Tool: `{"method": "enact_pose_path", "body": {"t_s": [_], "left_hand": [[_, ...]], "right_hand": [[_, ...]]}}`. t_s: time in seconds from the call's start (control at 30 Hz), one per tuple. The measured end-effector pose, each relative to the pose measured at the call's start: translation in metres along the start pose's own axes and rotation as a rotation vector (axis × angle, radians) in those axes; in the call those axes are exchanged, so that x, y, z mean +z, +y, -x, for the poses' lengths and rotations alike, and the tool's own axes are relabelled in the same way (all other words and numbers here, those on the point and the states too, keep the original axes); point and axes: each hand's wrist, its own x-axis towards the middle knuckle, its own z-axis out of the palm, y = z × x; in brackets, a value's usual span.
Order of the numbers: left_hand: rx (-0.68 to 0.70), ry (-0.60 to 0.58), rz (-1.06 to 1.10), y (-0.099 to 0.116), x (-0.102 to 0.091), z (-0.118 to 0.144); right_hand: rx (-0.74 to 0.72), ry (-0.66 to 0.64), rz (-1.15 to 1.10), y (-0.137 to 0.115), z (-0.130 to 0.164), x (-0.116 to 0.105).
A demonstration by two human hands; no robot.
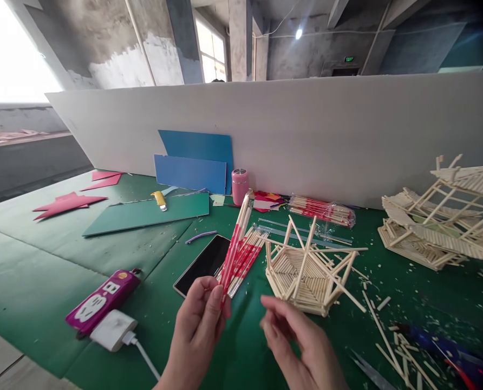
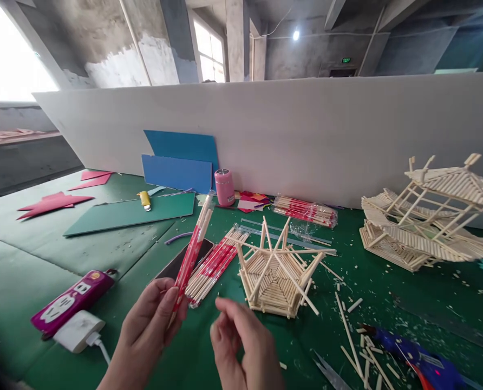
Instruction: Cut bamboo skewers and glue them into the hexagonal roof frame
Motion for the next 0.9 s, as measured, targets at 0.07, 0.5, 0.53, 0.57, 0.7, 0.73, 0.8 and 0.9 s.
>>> {"method": "enact_pose_path", "body": {"t_s": [0.07, 0.5, 0.53, 0.57, 0.7, 0.73, 0.8, 0.9], "left_hand": [[-0.02, -0.05, 0.028, -0.004, 0.003, 0.003], [0.041, 0.098, -0.144, -0.016, -0.021, -0.005], [0.028, 0.112, -0.116, -0.015, -0.022, -0.004], [0.017, 0.122, -0.081, -0.015, -0.022, -0.003], [0.04, 0.15, -0.016, -0.015, -0.02, 0.004], [0.069, 0.139, -0.043, -0.014, -0.019, 0.007], [0.162, 0.068, -0.148, -0.011, -0.015, 0.013], [0.356, -0.104, -0.351, -0.006, -0.005, 0.023]], "right_hand": [[0.059, -0.111, -0.096, -0.008, -0.018, 0.007], [0.162, -0.142, 0.004, 0.037, -0.062, 0.043], [0.165, -0.14, 0.012, 0.038, -0.063, 0.042], [0.167, -0.137, 0.015, 0.038, -0.062, 0.042], [0.144, -0.148, -0.027, 0.016, -0.045, 0.035], [0.135, -0.167, -0.06, 0.008, -0.037, 0.032], [0.133, -0.175, -0.205, -0.007, -0.022, 0.024], [0.157, 0.091, -0.368, -0.016, -0.005, 0.005]]}}
